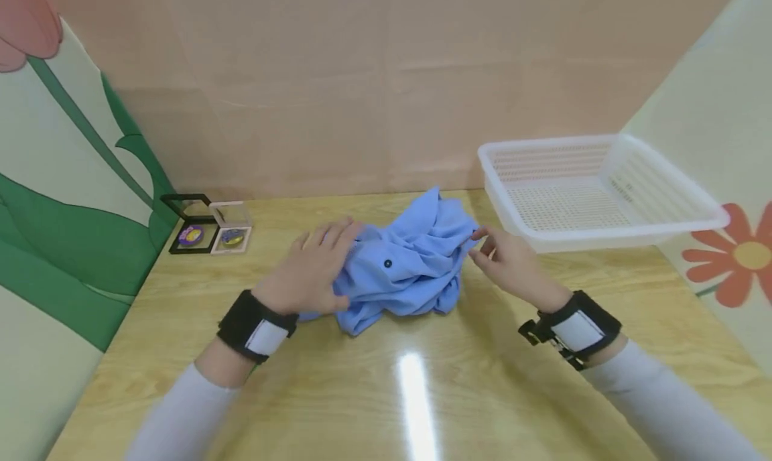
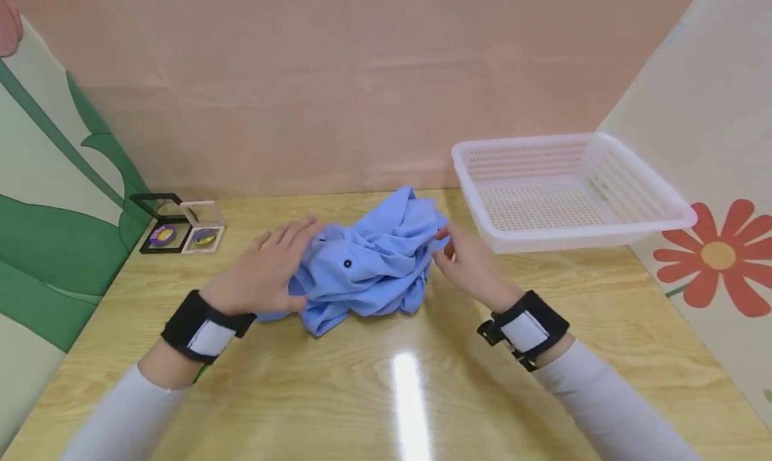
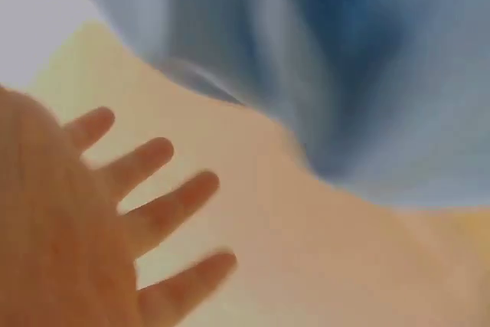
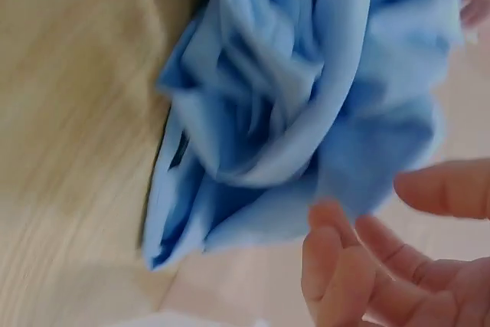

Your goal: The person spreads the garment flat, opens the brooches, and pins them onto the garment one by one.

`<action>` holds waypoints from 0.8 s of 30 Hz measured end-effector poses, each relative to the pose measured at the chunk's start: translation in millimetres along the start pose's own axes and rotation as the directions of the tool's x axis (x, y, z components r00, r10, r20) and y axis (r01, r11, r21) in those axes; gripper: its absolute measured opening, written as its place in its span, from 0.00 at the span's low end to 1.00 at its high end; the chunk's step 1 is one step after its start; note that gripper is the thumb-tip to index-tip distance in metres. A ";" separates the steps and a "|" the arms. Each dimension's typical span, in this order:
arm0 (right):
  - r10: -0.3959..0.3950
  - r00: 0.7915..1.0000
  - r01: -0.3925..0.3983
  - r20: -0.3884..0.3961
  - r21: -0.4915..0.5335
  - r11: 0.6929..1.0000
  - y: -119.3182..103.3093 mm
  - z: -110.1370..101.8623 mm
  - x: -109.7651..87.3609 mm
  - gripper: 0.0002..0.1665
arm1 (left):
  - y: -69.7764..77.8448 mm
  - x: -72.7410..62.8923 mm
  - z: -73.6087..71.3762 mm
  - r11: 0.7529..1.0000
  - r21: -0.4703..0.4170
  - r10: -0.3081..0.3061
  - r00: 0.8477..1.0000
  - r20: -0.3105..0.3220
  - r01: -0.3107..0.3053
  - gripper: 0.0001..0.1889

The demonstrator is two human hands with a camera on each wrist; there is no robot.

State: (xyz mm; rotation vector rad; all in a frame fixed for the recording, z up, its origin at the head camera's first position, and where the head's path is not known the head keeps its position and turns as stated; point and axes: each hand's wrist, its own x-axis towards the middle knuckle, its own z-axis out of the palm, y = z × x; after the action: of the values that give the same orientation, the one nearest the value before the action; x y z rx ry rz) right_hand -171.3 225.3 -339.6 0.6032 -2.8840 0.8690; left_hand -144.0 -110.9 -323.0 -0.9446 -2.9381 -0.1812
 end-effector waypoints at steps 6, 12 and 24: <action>0.111 0.978 -0.137 0.175 0.146 0.980 24.6 11.7 17.6 0.20 | 61.6 -12.3 25.8 0.957 0.175 0.256 0.958 -0.127 -0.233 0.17; 0.276 0.790 -0.561 0.548 0.463 0.686 43.4 26.8 37.4 0.29 | 82.3 10.7 51.9 0.974 0.225 0.061 0.988 -0.140 -0.028 0.30; 0.127 0.818 -0.537 0.562 0.664 0.519 19.8 -8.9 34.7 0.18 | 49.7 18.6 30.5 0.996 0.087 0.051 0.950 -0.307 -0.025 0.05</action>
State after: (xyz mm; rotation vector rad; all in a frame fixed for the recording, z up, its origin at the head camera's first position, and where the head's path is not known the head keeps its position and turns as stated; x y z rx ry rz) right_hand -211.3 233.2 -336.2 0.2418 -2.8624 2.5059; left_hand -130.4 -56.2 -346.9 -0.8708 -2.6180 -0.1859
